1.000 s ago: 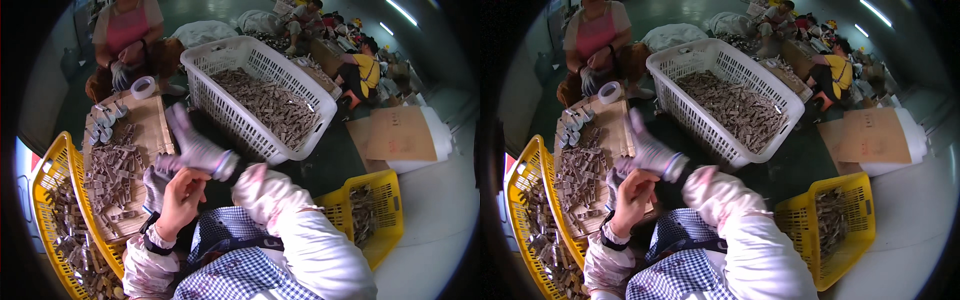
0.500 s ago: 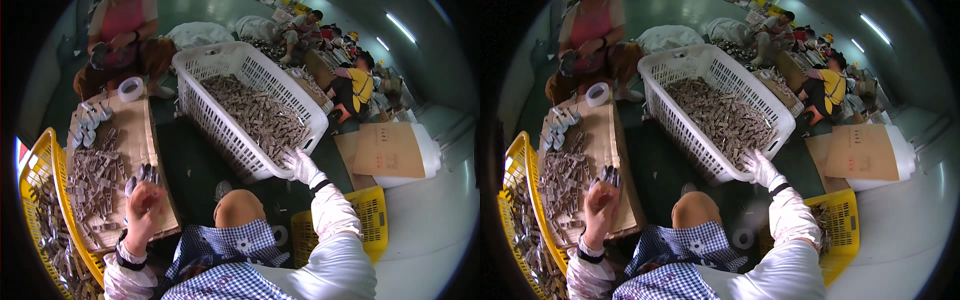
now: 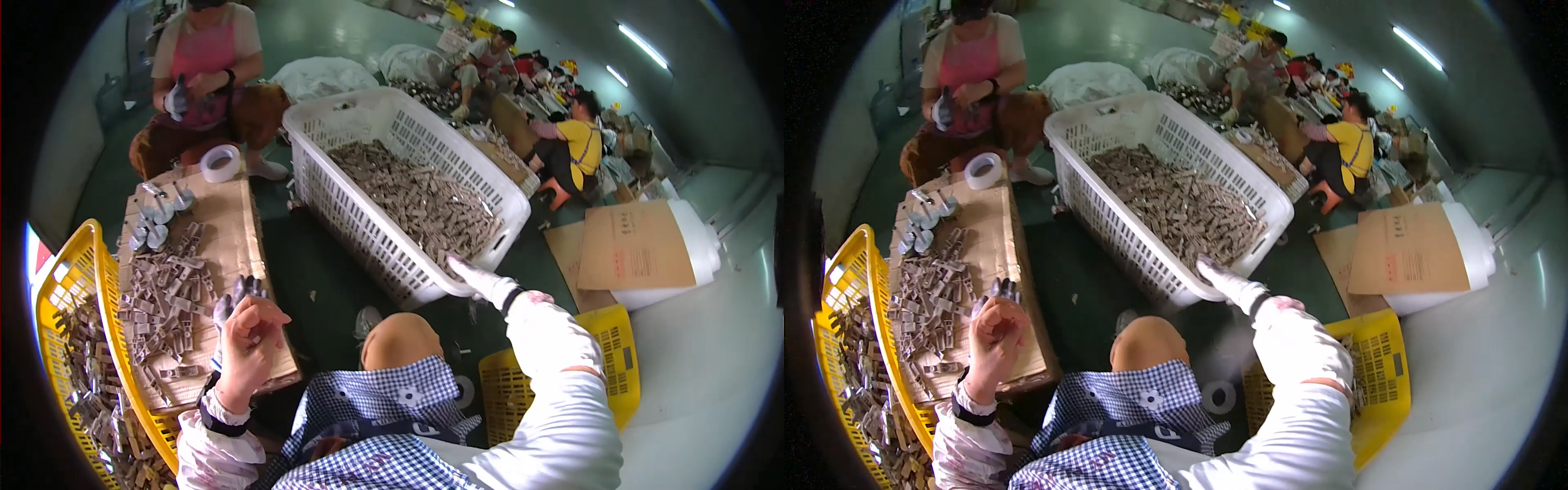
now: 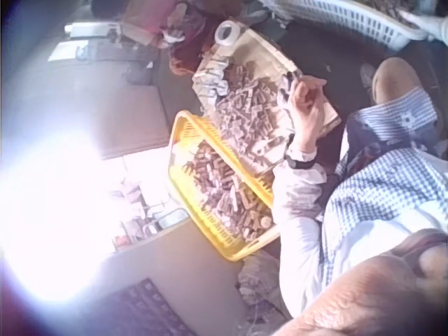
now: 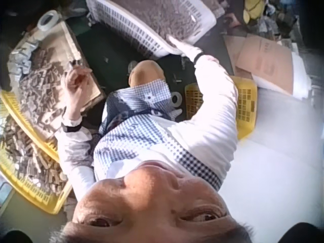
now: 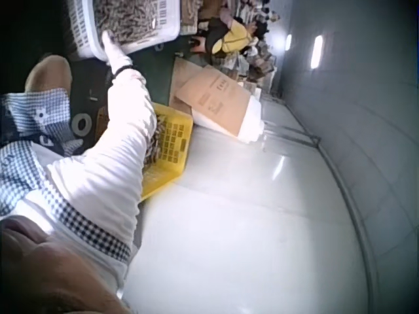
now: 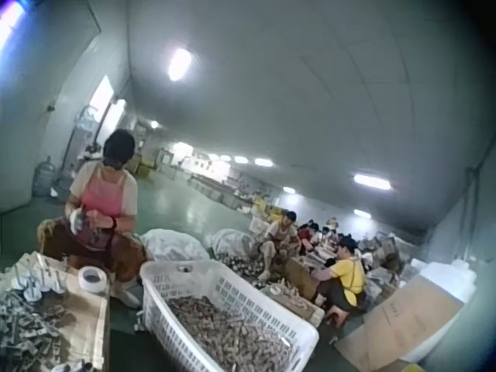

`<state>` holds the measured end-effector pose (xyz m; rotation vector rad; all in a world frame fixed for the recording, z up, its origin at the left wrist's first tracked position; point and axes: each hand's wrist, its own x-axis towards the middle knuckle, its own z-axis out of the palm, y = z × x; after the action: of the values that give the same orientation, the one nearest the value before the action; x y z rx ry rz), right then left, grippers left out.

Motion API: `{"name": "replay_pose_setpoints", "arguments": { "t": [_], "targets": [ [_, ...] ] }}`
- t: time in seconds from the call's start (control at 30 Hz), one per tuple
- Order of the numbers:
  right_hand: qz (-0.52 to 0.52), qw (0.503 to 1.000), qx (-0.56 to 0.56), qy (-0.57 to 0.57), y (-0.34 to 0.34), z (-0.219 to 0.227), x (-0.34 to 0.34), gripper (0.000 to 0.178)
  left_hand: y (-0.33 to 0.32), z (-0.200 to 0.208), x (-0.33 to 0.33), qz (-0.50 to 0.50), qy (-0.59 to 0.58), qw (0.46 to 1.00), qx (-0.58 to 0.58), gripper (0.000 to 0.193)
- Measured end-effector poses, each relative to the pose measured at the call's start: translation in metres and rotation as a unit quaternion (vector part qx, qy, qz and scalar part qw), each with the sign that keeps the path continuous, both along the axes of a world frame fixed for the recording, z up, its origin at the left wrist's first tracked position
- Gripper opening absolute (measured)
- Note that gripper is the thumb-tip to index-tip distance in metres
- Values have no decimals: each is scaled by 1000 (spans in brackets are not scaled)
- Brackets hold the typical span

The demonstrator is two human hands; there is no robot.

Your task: The recorder puts on protective gloves and then begins assembling small metal clips or hardware components at a workstation.

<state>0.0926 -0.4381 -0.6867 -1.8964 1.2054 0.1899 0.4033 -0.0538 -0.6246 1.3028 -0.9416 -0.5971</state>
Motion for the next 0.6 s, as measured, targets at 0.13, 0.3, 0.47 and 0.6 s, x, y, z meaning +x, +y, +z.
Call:
{"name": "replay_pose_setpoints", "arguments": {
  "t": [0.13, 0.3, 0.47, 0.6],
  "targets": [
    [-110, 979, 165, 41, 21, 39, 14, 92, 29, -2, 26, 103, 20, 992, -67, 25],
    [-134, 955, 262, 36, 32, 17, 8, 105, 56, 3, 63, 241, 84, 964, -72, 14],
    [-187, 958, 217, 24, 23, 16, 12, 112, 49, 2, 76, 195, 124, 972, -40, 25],
    [-94, 978, 181, -38, 50, 38, 27, 94, 60, -14, 90, 250, 60, 964, 66, 19]
  ]
}}
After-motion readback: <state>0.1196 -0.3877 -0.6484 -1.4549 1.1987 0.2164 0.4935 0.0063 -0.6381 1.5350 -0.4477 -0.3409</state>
